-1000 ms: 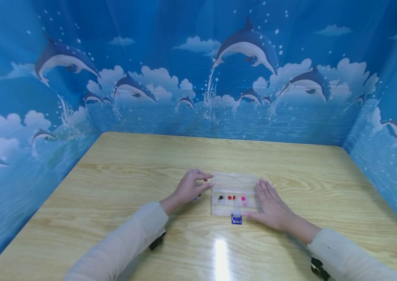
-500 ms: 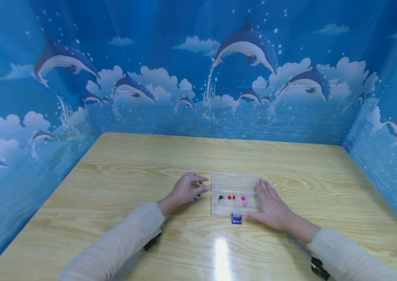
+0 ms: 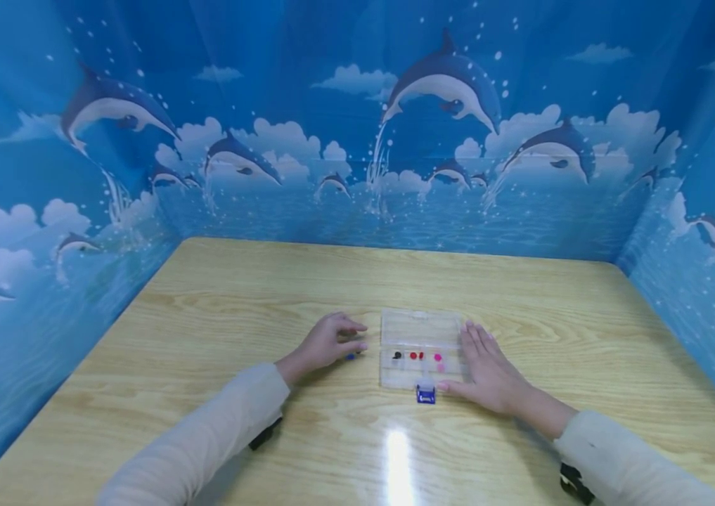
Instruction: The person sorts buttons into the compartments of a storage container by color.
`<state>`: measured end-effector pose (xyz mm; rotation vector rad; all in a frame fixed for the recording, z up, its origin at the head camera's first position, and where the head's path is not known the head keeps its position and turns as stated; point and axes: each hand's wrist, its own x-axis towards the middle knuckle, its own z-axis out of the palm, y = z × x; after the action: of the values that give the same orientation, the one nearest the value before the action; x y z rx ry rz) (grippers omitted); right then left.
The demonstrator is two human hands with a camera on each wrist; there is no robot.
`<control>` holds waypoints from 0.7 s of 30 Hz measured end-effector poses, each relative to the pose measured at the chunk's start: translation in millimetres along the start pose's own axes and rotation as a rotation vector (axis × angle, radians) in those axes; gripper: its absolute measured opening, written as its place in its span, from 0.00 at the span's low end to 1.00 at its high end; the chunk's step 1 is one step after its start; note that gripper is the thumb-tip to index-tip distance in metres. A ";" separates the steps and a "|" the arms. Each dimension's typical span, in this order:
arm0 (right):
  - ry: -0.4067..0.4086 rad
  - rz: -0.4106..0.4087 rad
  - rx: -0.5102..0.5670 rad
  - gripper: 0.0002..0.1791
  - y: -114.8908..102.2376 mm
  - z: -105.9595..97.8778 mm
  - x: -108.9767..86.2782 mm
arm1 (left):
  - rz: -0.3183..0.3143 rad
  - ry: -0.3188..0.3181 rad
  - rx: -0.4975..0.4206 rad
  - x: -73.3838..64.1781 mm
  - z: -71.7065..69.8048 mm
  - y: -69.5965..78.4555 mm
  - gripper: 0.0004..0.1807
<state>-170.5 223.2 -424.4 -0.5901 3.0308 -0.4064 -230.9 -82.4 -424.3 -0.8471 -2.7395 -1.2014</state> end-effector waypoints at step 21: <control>0.010 -0.006 0.004 0.58 -0.6 -0.5 -0.3 | 0.010 -0.061 0.065 0.8 -2.3 -5.0 0.07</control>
<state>-170.1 223.0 -423.9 -0.5988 3.0371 -0.4172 -234.4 -86.4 -425.9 -0.9042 -2.8012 -1.0958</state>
